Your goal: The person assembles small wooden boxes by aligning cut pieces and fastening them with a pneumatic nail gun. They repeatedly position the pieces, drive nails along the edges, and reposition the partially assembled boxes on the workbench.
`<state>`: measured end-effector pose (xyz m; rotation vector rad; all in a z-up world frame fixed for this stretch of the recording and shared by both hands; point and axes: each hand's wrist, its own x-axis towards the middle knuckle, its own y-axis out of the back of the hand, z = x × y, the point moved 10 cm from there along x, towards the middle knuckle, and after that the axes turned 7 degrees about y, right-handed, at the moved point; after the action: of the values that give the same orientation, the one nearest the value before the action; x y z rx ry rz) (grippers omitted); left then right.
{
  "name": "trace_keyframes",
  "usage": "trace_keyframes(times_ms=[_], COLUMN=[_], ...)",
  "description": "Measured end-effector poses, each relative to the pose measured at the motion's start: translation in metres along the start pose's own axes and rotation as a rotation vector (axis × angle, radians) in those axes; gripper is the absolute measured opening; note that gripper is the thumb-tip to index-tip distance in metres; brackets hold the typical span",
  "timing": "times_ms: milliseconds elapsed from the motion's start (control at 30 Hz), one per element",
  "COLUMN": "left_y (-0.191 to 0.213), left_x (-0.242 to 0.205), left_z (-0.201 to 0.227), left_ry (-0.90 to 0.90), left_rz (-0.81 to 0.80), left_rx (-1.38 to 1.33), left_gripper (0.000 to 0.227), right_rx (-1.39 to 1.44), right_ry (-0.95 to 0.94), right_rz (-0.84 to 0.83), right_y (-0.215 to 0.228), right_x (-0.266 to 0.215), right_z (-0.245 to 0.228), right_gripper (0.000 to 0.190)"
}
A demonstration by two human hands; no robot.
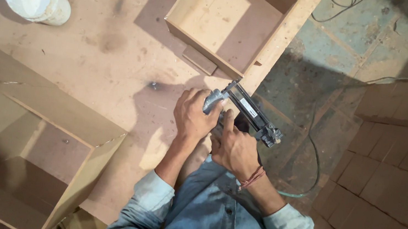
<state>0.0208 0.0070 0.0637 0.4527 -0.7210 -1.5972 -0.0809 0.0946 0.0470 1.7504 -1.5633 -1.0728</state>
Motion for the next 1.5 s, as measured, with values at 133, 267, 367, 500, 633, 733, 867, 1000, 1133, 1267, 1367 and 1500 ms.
trace_keyframes(times_ms=[133, 267, 367, 500, 633, 733, 867, 1000, 1133, 1267, 1367, 1500], left_y=[0.001, 0.001, 0.003, -0.002, 0.006, 0.010, 0.000, -0.027, -0.058, -0.065, -0.070, -0.073], left_x=[0.000, -0.003, -0.006, 0.000, 0.012, 0.013, 0.012, 0.014, 0.037, 0.044, 0.052, 0.054], left_z=[0.002, 0.008, 0.022, 0.003, -0.010, -0.029, -0.060, -0.086, -0.099, -0.094, -0.077, -0.064], left_ry=[0.000, 0.007, -0.058, 0.187, 0.192, 0.174, 0.330, 0.559, 0.734, 0.774, 0.912, 1.189], left_rz=[-0.014, -0.020, -0.025, -0.136, -0.019, 0.093, 0.209, 0.272, 0.430, 0.650, 0.544, 0.460], left_rx=[0.006, -0.008, -0.024, -0.318, -0.317, -0.263, -0.225, -0.300, -0.598, -0.838, -0.541, -0.246], left_gripper=[0.032, 0.032, 0.025, 0.018, 0.021, 0.026, 0.023, 0.025, 0.030, 0.043, 0.047, 0.053], right_rx=[0.024, 0.010, 0.027, -0.046, -0.163, 0.074, 0.223, 0.593, 0.898, 1.317, 1.373, 1.077], right_ry=[0.018, -0.010, 0.022, 0.001, -0.140, -0.273, -0.284, -0.392, -0.277, -0.340, -0.362, -0.136], right_rz=[0.028, 0.002, 0.069, 0.130, 0.201, 0.233, 0.333, 0.282, 0.152, -0.043, -0.137, -0.166], right_y=[0.003, 0.001, 0.013, 0.037, 0.087, 0.125, 0.187, 0.210, 0.208, 0.166, 0.147, 0.155], right_x=[-0.002, -0.010, -0.019, -0.027, -0.018, 0.000, 0.052, 0.140, 0.267, 0.381, 0.460, 0.530], right_z=[-0.002, 0.005, 0.010, 0.038, 0.108, 0.172, 0.228, 0.298, 0.353, 0.396, 0.410, 0.388], right_gripper=[0.070, 0.076, 0.085, 0.080, 0.067, 0.064, 0.062, 0.043, 0.019, 0.017, 0.019, 0.028])
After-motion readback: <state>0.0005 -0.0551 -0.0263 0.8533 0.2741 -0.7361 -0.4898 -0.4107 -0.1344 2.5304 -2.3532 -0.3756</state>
